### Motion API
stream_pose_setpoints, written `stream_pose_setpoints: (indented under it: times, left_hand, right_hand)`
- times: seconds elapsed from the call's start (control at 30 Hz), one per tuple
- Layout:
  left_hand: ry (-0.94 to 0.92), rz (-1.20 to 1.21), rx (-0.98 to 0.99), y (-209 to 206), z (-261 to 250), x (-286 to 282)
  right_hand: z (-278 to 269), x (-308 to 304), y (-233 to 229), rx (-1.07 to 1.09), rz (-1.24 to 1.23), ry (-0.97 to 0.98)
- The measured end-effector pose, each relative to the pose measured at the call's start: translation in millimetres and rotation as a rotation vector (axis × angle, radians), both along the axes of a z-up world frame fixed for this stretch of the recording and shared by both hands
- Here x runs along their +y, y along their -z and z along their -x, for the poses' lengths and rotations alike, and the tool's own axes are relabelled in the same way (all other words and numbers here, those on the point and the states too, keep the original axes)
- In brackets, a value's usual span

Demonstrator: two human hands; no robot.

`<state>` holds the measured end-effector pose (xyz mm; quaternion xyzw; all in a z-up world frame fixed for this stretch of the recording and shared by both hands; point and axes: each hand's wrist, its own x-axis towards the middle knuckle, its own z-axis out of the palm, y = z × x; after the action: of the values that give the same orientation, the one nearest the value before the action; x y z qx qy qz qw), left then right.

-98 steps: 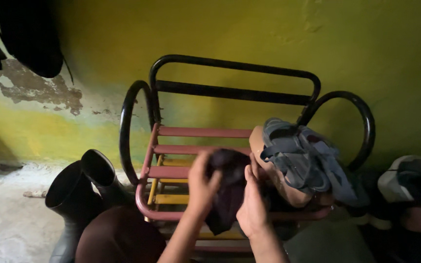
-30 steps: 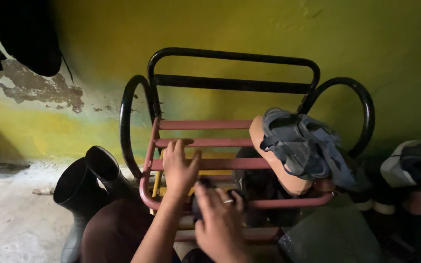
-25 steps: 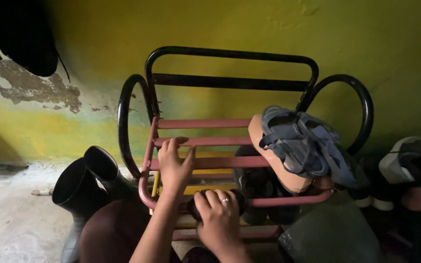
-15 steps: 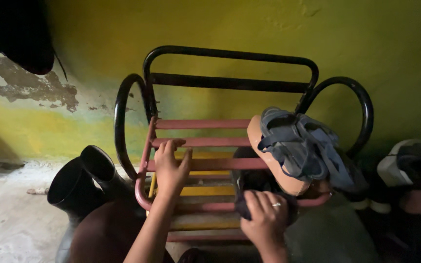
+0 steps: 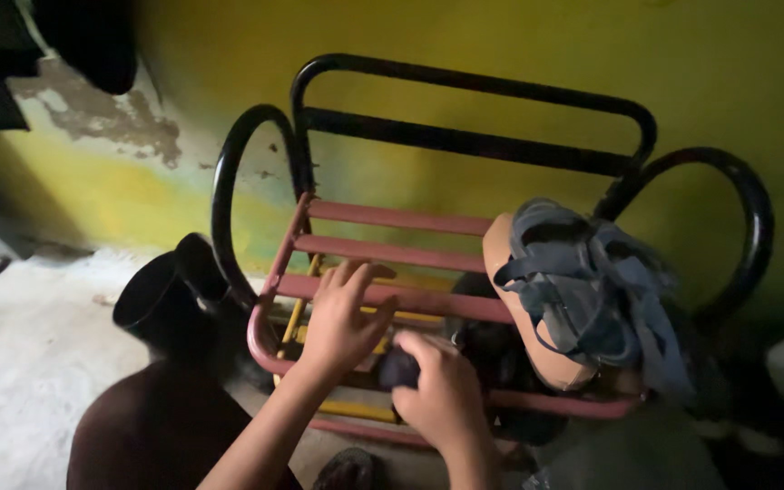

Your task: The person wipes a metal shoe rack with a dark cloth. They then pick up a pair of beige flats and a pair of grey sandals from the floor, wipe them with the cloth, and place them on the rack. The person continues to wipe the rack and the shoes.

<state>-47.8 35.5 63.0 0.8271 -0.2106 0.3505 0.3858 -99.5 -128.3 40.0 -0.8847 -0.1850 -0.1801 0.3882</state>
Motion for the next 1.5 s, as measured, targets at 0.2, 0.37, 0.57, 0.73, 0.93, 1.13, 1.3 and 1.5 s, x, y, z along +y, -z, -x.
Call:
stream_pose_setpoints:
  times: [0.2, 0.37, 0.57, 0.73, 0.93, 1.13, 1.3, 1.5]
  left_hand:
    - [0.054, -0.012, -0.005, -10.5, 44.0, -30.4]
    - [0.135, -0.015, 0.061, -14.7, 48.9, -93.7]
    - [-0.047, -0.045, -0.041, -22.7, 74.5, -127.5]
    - [-0.031, 0.097, -0.037, -20.8, 73.2, -142.9]
    - [0.075, 0.136, -0.001, -2.9, 68.2, -135.8]
    - [0.239, 0.197, -0.047, -6.8, 67.1, -113.6]
    - [0.172, 0.255, -0.042, -12.7, 79.7, -80.3]
    - [0.152, 0.437, 0.024, -14.6, 76.7, -40.1]
  right_hand:
    - [-42.3, -5.8, 17.6, -0.037, -0.097, -0.018]
    - [-56.8, -16.1, 42.5, -0.205, -0.137, 0.06]
    - [-34.5, -20.7, 42.3, -0.208, -0.151, 0.086]
    - [-29.3, -9.6, 27.2, -0.207, -0.126, 0.073]
    - [-29.3, -5.2, 31.6, -0.158, -0.13, 0.085]
    - [-30.7, -7.9, 42.5, -0.19, -0.145, 0.202]
    - [-21.9, -0.2, 51.0, -0.211, -0.113, 0.199]
    - [-15.0, 5.1, 24.8, -0.225, -0.034, 0.141]
